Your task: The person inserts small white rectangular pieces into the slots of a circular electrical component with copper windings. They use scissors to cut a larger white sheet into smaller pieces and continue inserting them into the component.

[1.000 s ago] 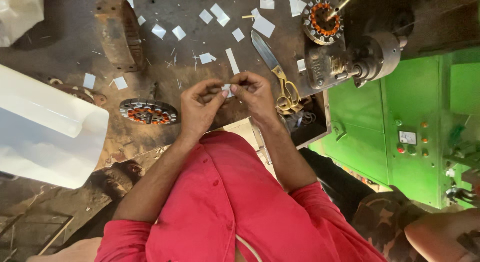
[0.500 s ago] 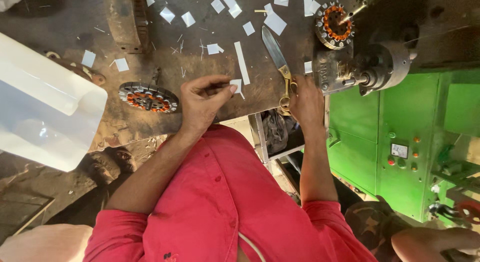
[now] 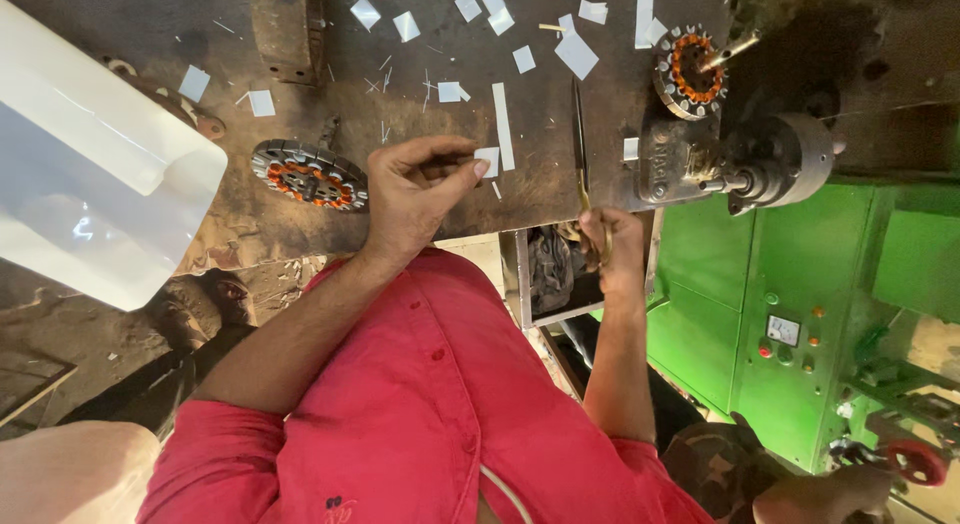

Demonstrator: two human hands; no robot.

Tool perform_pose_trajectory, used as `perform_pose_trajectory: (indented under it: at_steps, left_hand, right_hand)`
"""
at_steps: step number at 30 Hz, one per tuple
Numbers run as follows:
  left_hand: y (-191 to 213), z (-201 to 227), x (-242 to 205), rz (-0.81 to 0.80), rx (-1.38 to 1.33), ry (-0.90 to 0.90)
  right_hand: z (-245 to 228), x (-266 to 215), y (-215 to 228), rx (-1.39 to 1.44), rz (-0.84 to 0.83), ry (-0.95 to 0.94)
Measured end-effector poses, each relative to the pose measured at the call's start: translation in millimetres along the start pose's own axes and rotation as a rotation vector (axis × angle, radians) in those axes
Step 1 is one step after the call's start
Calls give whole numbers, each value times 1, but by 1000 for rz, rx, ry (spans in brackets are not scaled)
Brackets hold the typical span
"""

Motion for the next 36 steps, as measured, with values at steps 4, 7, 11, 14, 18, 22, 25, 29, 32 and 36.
perform_pose_trajectory:
  at_steps: [4, 7, 11, 14, 18, 22, 25, 29, 32, 36]
  left_hand:
    - [3, 2, 4, 33, 65, -35]
    - [2, 3, 8, 67, 89, -82]
    - [1, 7, 10, 79, 92, -140]
    - [0, 9, 9, 65, 69, -166]
    - [2, 11, 9, 83, 64, -179]
    - [7, 11, 9, 115, 90, -166]
    - [7, 11, 10, 123, 62, -175]
    - [7, 9, 13, 112, 38, -206]
    - [7, 6, 15, 104, 19, -211]
    - [7, -4, 18, 119, 16, -162]
  right_hand:
    - [-16, -45, -74, 591, -427, 347]
    - [-26, -65, -105, 420, -442, 340]
    - [-50, -80, -120, 267, -405, 318]
    - [-63, -80, -123, 224, -387, 271]
    - [-68, -79, -128, 203, -373, 214]
    - [-69, -81, -126, 192, -324, 181]
    - [-70, -80, -128, 184, -340, 197]
    - [-68, -76, -129, 215, -350, 187]
    - [-62, -73, -126, 197, -325, 145]
    - [-50, -69, -121, 142, -297, 148]
Point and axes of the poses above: each hand's wrist, its own x-axis towards the middle knuckle, its own y-axis out of the back of the hand, z = x × y, the point moved 6 cm from there along x, towards the middle knuckle, and after that the axes turned 1 degree about -x, right-handed, at the moved point
